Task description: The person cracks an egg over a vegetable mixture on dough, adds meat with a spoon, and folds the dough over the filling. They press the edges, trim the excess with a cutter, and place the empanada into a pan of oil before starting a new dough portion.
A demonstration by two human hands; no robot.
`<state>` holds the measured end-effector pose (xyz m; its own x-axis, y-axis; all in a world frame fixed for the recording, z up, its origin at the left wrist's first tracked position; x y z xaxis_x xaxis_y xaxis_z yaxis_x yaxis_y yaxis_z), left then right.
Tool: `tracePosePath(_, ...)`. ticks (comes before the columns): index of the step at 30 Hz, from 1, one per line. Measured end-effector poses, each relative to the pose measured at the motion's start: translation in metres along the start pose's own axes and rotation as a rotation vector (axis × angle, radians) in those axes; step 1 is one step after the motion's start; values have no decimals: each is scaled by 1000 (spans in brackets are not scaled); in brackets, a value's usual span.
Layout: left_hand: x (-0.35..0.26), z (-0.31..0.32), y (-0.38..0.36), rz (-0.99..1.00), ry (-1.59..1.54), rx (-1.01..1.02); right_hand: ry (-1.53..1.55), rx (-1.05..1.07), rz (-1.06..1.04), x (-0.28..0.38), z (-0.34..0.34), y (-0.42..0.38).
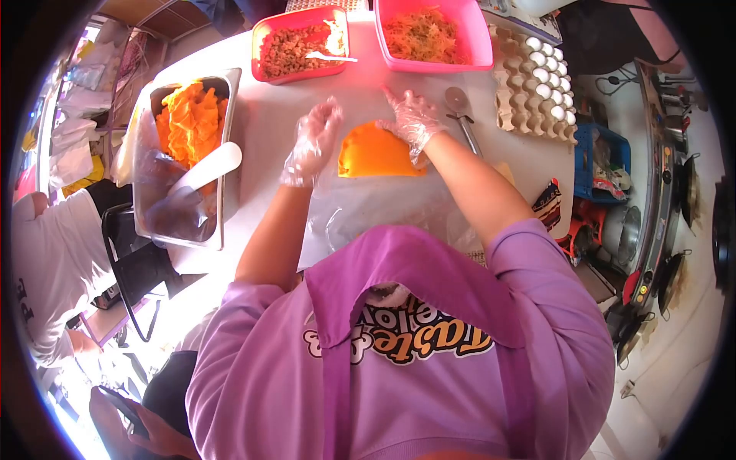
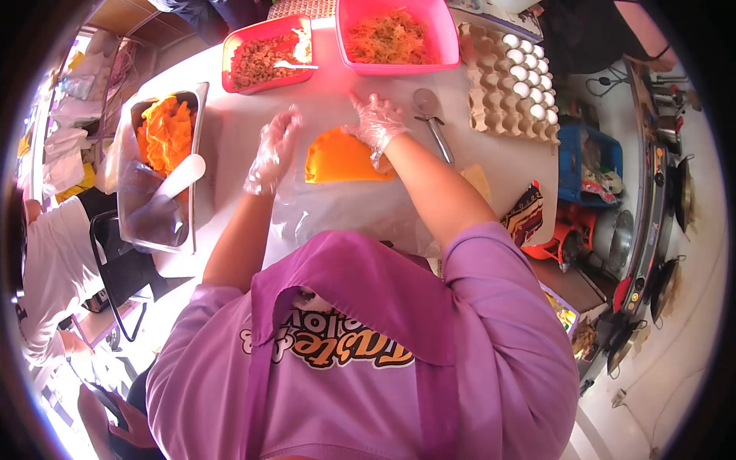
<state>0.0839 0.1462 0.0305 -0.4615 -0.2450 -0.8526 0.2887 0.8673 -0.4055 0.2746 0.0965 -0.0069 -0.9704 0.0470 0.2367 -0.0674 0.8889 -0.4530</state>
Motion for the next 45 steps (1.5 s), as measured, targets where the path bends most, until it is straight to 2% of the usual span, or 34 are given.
tracePosePath(1,2,-5,-14,31,56,47,-1,-2,-8,2,-1,1)
tracePosePath(3,16,-25,-46,245,309,-192,16,7,-31,3,-2,0)
tracePosePath(4,26,-35,-63,168,404,-216,13,3,-35,-5,3,5)
tracePosePath(6,39,-55,-99,-10,549,-243,212,-183,-56,-34,23,20)
tracePosePath(7,44,-63,-117,-111,599,-242,210,-182,-57,-51,38,17)
tracePosePath(8,53,-67,-132,-112,595,-240,397,-270,-259,-58,46,12)
tracePosePath(10,87,-88,-158,-255,659,-412,767,-444,-665,-60,42,-7)
tracePosePath(11,107,-89,-166,-253,656,-412,763,-444,-665,-53,39,-21)
tracePosePath(13,164,-87,-177,-483,504,-312,450,-414,-479,-34,39,-66)
tracePosePath(14,161,-85,-178,-483,501,-314,448,-413,-481,-26,43,-79)
tracePosePath(16,171,-74,-188,-741,517,-213,39,-427,-409,-16,49,-97)
tracePosePath(17,189,-72,-189,-742,514,-215,37,-426,-412,-15,52,-98)
tracePosePath(19,224,-63,-182,-542,210,-206,-56,-452,-395,-15,53,-98)
tracePosePath(20,203,-67,-185,-539,213,-211,-54,-457,-398,-19,58,-93)
tracePosePath(22,172,-59,-190,-695,-242,-12,340,-508,-388,-35,62,-81)
tracePosePath(23,158,-64,-186,-690,-242,-11,337,-513,-387,-21,48,-86)
tracePosePath(25,147,-48,-184,-855,-926,154,632,-583,-459,52,-15,-116)
tracePosePath(26,152,-50,-171,-698,-821,220,618,-485,-553,90,-27,-132)
tracePosePath(27,133,-49,-167,-696,-818,223,601,-387,-646,124,-28,-143)
tracePosePath(29,77,-36,-170,-866,-1314,247,696,-477,-942,175,-34,-157)
tracePosePath(30,70,-34,-169,-864,-1308,254,693,-484,-939,184,-39,-158)
tracePosePath(32,43,-43,-157,-498,-1127,299,610,-10,-541,184,-10,-143)
tracePosePath(33,51,-39,-150,-497,-1122,306,611,-16,-535,181,-6,-144)
tracePosePath(35,114,-47,-132,-605,-1136,-162,911,-309,-714,174,-19,-150)
tracePosePath(36,138,-23,-127,-761,-1145,-116,913,-318,-711,173,-25,-153)
tracePosePath(37,139,12,-118,-658,-1335,280,938,-301,-729,176,-34,-158)
tracePosePath(38,113,39,-116,-71,-1608,1145,964,-283,-746,177,-38,-161)
tracePosePath(40,191,87,-81,-135,-720,745,946,-273,-748,174,-37,-164)
tracePosePath(45,128,137,-68,-282,-974,821,958,-271,-801,177,-70,-187)
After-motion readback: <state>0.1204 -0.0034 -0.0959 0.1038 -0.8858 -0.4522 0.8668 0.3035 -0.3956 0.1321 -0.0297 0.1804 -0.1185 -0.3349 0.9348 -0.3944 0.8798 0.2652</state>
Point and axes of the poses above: each hand's wrist, its own y-axis towards the middle knuckle, its own z-axis out of the palm, x = y × z, the point moved 8 cm from there along y, towards the middle knuckle, and after that the axes turned 15 degrees about -z, right-handed, at the moved point
